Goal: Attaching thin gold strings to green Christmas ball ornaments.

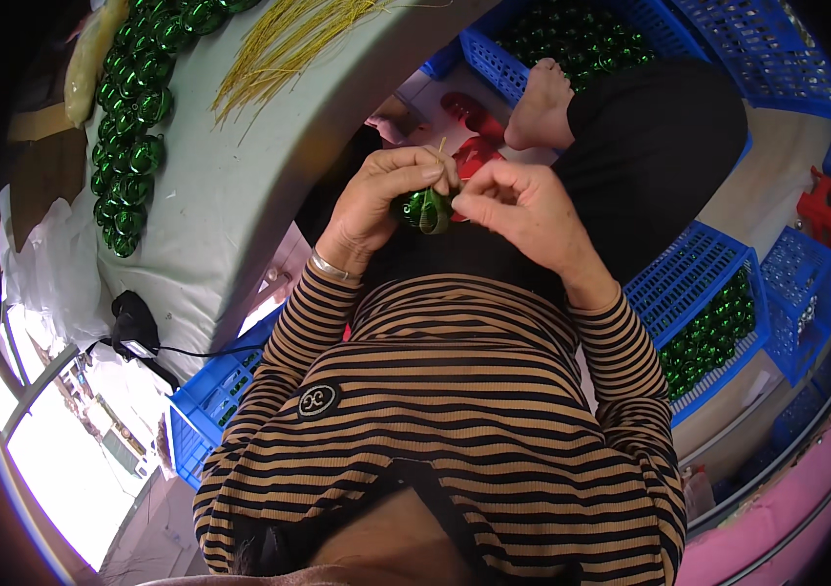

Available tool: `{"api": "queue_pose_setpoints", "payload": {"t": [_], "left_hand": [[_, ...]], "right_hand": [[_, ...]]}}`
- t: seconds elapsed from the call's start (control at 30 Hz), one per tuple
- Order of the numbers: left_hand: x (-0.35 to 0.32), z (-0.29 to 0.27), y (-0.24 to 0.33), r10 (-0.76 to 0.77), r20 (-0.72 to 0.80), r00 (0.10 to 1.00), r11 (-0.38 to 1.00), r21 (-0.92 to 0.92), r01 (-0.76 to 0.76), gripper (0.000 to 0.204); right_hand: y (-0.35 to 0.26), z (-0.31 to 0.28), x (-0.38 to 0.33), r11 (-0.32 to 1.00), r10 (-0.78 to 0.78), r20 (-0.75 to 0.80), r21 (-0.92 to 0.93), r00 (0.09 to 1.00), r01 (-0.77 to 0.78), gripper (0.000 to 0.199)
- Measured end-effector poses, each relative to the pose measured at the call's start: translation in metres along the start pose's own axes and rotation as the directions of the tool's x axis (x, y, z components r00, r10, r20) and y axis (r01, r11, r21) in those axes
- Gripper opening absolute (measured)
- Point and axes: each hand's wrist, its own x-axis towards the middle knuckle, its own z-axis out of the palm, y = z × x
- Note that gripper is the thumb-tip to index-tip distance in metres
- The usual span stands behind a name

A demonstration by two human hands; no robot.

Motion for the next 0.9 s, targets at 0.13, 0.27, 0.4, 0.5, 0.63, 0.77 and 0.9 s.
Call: {"api": "queue_pose_setpoints", "payload": {"t": [0.13, 0.27, 0.4, 0.5, 0.63, 0.77, 0.9], "left_hand": [[-0.003, -0.004, 0.002, -0.077, 0.093, 0.993, 0.996, -0.033, 0.08, 0.02], [-0.005, 0.0, 0.005, -0.123, 0.147, 0.982, 0.992, 0.024, 0.12, 0.021], [-0.006, -0.001, 0.005, -0.144, 0.199, 0.969, 0.989, -0.005, 0.148, 0.021], [-0.006, -0.003, 0.003, -0.112, 0.277, 0.954, 0.989, -0.066, 0.135, 0.021], [-0.004, 0.0, 0.002, -0.101, 0.244, 0.964, 0.979, -0.147, 0.14, 0.023], [-0.001, -0.003, -0.005, -0.111, 0.051, 0.992, 0.955, -0.272, 0.121, 0.023], [0.002, -0.002, -0.015, 0.003, 0.039, 0.999, 0.999, 0.052, -0.005, 0.02]], "right_hand": [[-0.022, -0.007, 0.006, 0.94, -0.254, -0.018, -0.24, 0.967, 0.243, 0.009], [-0.033, -0.009, 0.021, 0.717, -0.491, 0.2, -0.459, 0.848, 0.524, 0.017], [-0.032, -0.012, 0.026, 0.589, -0.56, 0.383, -0.439, 0.735, 0.678, 0.017], [-0.031, -0.016, 0.024, 0.62, -0.555, 0.41, -0.377, 0.724, 0.688, 0.015], [-0.03, -0.02, 0.012, 0.642, -0.506, 0.287, -0.505, 0.814, 0.577, 0.01], [-0.027, -0.029, 0.003, 0.996, 0.053, 0.197, 0.057, 0.979, -0.066, 0.009], [-0.017, -0.005, 0.013, 0.986, -0.156, -0.004, -0.063, 0.988, 0.155, 0.008]]}}
